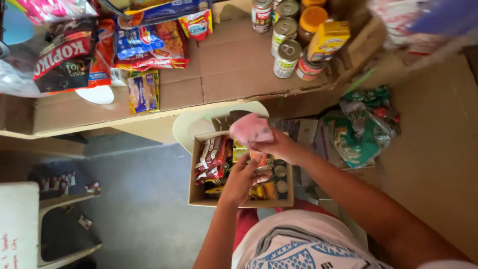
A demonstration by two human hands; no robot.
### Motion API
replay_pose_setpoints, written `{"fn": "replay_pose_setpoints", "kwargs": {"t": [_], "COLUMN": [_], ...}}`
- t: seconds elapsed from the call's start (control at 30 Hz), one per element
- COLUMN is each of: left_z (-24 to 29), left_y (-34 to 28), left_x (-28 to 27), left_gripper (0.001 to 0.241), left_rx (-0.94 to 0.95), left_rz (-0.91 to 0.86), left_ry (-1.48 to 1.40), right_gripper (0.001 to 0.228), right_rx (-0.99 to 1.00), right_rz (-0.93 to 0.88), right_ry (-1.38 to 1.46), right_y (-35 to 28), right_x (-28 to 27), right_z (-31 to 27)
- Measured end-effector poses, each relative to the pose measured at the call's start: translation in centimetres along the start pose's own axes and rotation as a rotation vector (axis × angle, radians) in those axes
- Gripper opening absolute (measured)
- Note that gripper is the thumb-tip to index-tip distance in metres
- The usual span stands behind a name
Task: Wiping dust off canned goods and food packets with a pink cloth in a small store setting.
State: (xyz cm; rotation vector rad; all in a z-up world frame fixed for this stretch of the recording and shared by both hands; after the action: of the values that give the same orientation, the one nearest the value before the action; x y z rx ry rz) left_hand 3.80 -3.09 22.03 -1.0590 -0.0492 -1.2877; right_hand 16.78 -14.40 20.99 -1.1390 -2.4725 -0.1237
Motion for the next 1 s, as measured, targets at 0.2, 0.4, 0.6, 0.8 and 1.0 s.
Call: {"fn": "replay_pose_setpoints", "kwargs": {"t": [0.2, 0.4, 0.6, 0.8, 1.0], "left_z": [2.6, 7.3, 9.1, 10.9, 17.2], "left_y": [-1.8, -4.9, -7.7, -11.5, -14.8], "left_x": [2.7, 7.1, 10.2, 12.1, 15.8], "left_gripper": [0.065, 0.062, 0.058, 0.062, 0.063], "left_rx": [0.087, 0.245, 0.408, 0.508, 0.830], "left_rz": [-0.061, -0.172, -0.133, -0.134, -0.031], "left_ry": [0.195, 0.185, 0.517, 0.520, 0.641], "right_gripper": [0.021, 0.049, 0.042, 0.029, 0.037], "right_rx": [-0.379, -0.183, -0.304, -0.222, -0.479], "right_rz": [0.149, 0.029, 0.081, 0.116, 0.209], "right_ry": [0.056, 0.308, 0.035, 0.194, -0.375], "right_y": [0.7, -0.8, -1.8, -3.8, -5.5], "right_x": [2.4, 4.3, 5.7, 4.1, 6.9], "right_z": [-4.9, -10.1, -13.5, -11.4, -21.1]}}
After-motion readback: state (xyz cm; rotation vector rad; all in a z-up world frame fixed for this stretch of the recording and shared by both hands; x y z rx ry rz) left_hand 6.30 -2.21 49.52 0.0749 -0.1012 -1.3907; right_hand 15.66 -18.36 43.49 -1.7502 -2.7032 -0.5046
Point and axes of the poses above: each hand's wrist, its own y-axis towards the middle knuckle, its own x-axis out of the palm, z = x × y, the point moved 5 cm from there along y, towards the middle knuckle, and after that the axes turned 6 degrees about -x, right-handed, at the moved point
